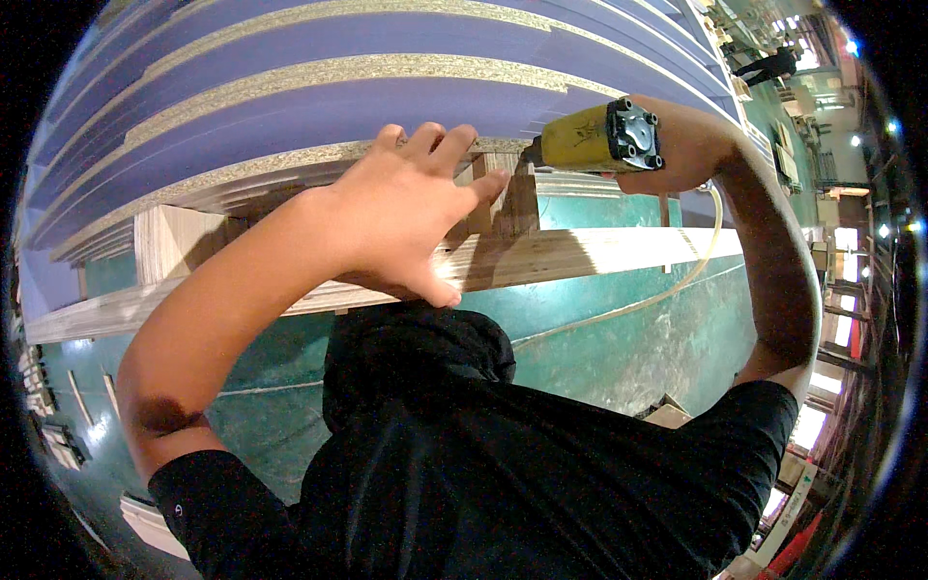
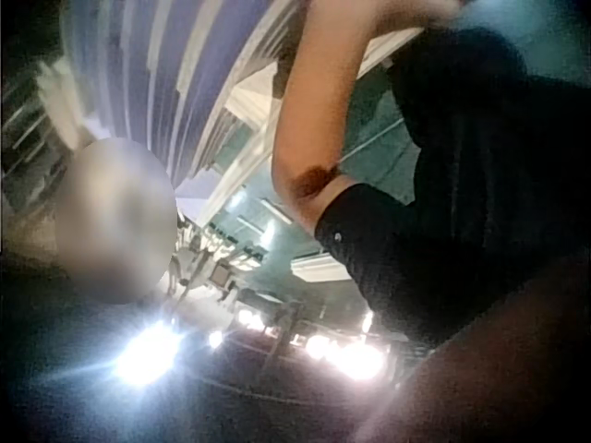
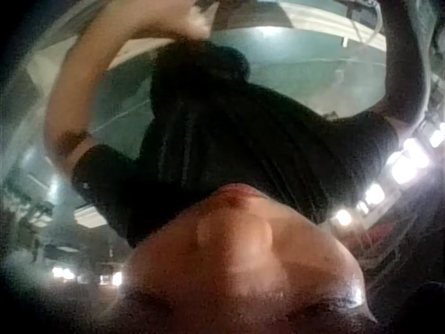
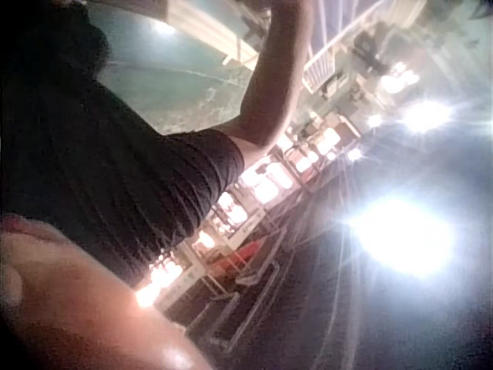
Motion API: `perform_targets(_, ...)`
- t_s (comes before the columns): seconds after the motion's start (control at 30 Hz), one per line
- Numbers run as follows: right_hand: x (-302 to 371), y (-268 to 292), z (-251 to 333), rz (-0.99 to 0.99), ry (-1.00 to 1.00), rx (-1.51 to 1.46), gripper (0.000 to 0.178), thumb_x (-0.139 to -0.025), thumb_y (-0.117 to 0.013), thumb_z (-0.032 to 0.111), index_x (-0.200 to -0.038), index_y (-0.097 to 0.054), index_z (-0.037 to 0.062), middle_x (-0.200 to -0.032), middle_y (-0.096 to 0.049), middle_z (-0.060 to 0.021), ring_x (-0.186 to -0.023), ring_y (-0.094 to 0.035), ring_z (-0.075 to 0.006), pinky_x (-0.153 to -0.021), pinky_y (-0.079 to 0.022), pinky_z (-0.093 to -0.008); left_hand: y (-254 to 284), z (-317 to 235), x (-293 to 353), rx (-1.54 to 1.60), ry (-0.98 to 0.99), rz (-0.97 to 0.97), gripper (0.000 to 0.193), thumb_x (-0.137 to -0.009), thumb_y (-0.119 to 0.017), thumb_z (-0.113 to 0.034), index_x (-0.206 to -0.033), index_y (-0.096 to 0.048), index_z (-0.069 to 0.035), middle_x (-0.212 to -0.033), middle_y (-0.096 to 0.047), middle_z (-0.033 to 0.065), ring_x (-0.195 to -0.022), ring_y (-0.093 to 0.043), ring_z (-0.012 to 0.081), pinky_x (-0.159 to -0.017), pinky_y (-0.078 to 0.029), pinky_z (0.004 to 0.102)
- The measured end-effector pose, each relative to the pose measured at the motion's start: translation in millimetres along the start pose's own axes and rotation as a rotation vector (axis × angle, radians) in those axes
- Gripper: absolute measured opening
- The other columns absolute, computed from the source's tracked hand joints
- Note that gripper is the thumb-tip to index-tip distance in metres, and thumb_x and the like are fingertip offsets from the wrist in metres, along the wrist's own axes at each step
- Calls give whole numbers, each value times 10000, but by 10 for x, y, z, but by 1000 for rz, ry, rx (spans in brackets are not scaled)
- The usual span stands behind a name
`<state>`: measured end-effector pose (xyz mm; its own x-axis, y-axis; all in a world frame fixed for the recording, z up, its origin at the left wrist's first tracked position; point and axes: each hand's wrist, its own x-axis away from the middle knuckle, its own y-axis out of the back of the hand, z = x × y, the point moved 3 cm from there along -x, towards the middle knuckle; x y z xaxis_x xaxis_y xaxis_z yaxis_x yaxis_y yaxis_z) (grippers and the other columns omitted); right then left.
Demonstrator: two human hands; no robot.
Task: The person assembles a wooden slatted structure by placing small wooden blocks into slots and securing them with a pneumatic nail gun. The person repeatedly positions the blocks and uses the nail gun to fasten them to the frame.
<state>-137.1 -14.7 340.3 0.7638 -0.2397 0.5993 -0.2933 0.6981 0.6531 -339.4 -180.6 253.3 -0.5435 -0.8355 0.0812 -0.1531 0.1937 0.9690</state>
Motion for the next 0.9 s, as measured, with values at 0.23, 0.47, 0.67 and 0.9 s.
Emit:
perform_targets(0.23,181,-122,-16,10,-453,-73,579,-717,-843,159,-1222,-590,31,-1062,-731,-123,-916,-700,-208,-818,-573,-347,-34,32,79,-3,-55,-38,1043,-686,-771,-643,-1525,-417,-136,-1546,-329,305,-1408,-362,460,-1131,-304,597)
perform_targets(0.47,861,-827,549,-407,-628,-415,685,-601,-917,229,-1193,-607,80,-1045,-704,-99,-911,-676,-205,-814,-558,-343,398,497,1767,-134,-50,-122,732,-793,-762,-502,-1380,-562,-114,-1458,-493,201,-1354,-463,357,-1136,-331,583)
perform_targets(0.67,79,-1657,2108,-266,-269,-512,585,-644,-896,244,-1136,-637,60,-1018,-695,-115,-872,-673,-230,-791,-553,-359,433,971,3915,-87,-21,-439,395,-821,-684,-255,-1196,-692,-130,-996,-678,29,-1002,-642,220,-1016,-454,500)
perform_targets(0.9,-2062,-2941,3983,19,219,-301,579,-718,-863,254,-1192,-656,-8,-1098,-703,-185,-976,-676,-275,-899,-533,-369,-321,1275,5710,407,195,-833,282,-869,-722,-160,-1150,-713,-141,-834,-659,19,-804,-647,218,-948,-499,478)
